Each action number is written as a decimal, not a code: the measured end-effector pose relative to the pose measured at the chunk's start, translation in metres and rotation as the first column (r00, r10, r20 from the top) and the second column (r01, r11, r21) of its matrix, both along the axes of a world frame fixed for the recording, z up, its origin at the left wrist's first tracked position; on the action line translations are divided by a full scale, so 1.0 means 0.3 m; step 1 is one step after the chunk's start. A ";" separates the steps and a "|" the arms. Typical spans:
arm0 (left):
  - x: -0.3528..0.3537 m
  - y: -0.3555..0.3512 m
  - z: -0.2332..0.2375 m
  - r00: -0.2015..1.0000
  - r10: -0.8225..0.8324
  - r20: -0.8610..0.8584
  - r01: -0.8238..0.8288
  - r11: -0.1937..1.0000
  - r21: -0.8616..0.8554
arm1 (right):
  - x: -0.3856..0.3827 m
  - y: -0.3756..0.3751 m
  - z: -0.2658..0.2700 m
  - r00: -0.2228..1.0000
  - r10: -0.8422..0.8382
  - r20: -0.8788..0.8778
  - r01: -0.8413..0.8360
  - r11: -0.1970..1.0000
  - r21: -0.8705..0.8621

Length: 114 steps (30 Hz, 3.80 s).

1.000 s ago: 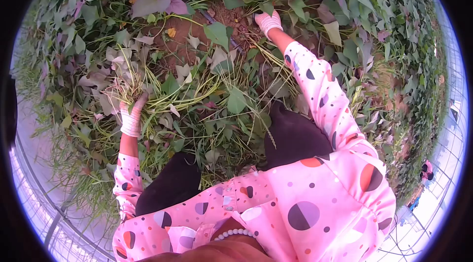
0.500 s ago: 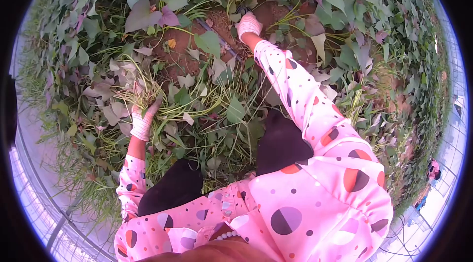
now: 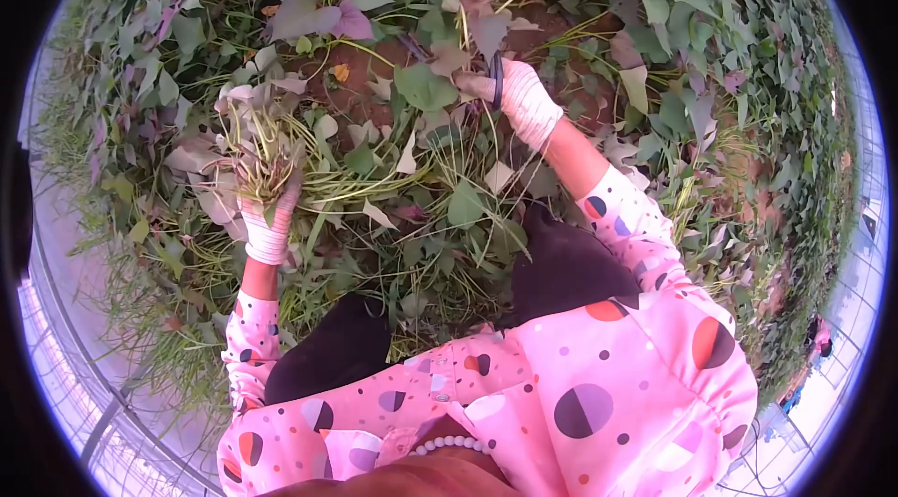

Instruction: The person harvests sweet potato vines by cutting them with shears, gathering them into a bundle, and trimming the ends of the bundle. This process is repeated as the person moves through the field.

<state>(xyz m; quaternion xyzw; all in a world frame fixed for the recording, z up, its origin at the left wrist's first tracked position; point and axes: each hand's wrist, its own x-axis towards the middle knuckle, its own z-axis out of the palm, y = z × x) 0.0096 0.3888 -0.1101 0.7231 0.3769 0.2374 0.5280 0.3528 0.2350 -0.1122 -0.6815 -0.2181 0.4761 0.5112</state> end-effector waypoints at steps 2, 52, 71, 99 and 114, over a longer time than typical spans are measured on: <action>0.007 -0.030 -0.007 0.978 -0.077 0.195 0.110 0.980 -0.166 | -0.122 0.016 0.101 0.989 0.065 -0.135 -0.069 0.997 -0.029; -0.305 0.117 0.143 0.714 0.669 0.204 -0.633 0.743 -0.220 | 0.525 0.217 -0.461 0.204 0.975 -0.089 -0.588 0.049 -0.807; -0.288 0.090 0.103 0.784 0.616 0.072 -0.596 0.780 -0.189 | 0.585 0.128 -0.597 0.412 0.895 -0.171 -0.641 0.151 -0.753; -0.089 0.023 0.046 0.989 0.114 -0.091 -0.142 0.898 -0.417 | 0.064 0.037 -0.466 0.490 0.768 0.411 -0.314 0.596 -0.739; 0.160 -0.144 -0.033 0.990 0.141 0.026 -0.058 0.556 -0.829 | -0.464 0.070 -0.185 0.814 0.575 0.083 -0.568 0.817 -0.095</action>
